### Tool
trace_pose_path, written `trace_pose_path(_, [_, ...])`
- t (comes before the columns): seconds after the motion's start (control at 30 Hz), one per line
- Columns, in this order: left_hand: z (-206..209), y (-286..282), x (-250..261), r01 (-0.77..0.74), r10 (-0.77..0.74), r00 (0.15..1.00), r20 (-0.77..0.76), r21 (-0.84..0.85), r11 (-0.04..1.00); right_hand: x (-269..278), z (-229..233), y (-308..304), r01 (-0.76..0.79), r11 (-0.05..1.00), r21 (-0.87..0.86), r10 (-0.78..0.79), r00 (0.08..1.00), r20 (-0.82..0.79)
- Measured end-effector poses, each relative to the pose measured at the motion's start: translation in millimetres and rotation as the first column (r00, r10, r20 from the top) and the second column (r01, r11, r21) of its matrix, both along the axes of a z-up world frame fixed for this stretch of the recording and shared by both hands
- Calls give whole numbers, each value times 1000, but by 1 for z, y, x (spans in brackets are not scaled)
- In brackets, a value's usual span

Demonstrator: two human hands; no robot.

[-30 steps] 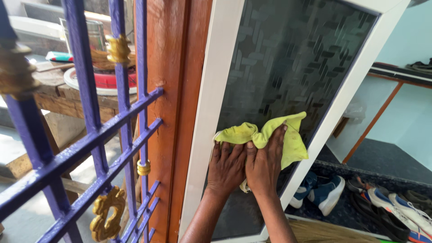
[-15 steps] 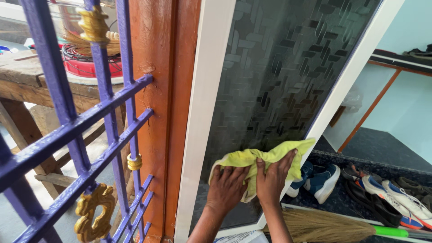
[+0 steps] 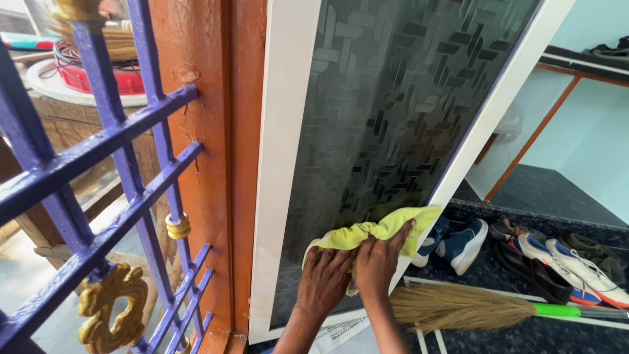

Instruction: The person wipes a white-framed glass window and an adjacent purple metal security grille using a yellow cloth. They clean the glass pane and the grille bars in a repetitive wiping motion.

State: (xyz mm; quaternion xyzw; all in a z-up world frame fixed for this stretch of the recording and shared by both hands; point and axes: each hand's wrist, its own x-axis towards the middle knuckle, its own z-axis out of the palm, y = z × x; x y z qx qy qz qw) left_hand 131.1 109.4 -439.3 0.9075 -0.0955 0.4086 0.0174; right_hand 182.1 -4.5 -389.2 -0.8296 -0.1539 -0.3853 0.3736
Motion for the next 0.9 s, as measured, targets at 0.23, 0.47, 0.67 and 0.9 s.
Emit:
trace_pose_path(0.23, [-20, 13, -14, -29, 16, 996, -93, -144, 989, -27, 6, 23, 4, 987, -159, -1, 1000, 21])
trace_pose_path(0.47, [-33, 23, -28, -167, 175, 985, 1, -285, 944, -56, 25, 55, -48, 870, -490, 109, 989, 96])
trace_pose_path(0.67, [-21, 43, -45, -289, 385, 905, 183, -401, 869, -82, 47, 81, -196, 800, -567, 328, 934, 140])
trace_pose_path(0.9, [1, 46, -62, -224, 390, 906, 164, -597, 771, -93, 72, 73, -171, 742, -648, 362, 916, 173])
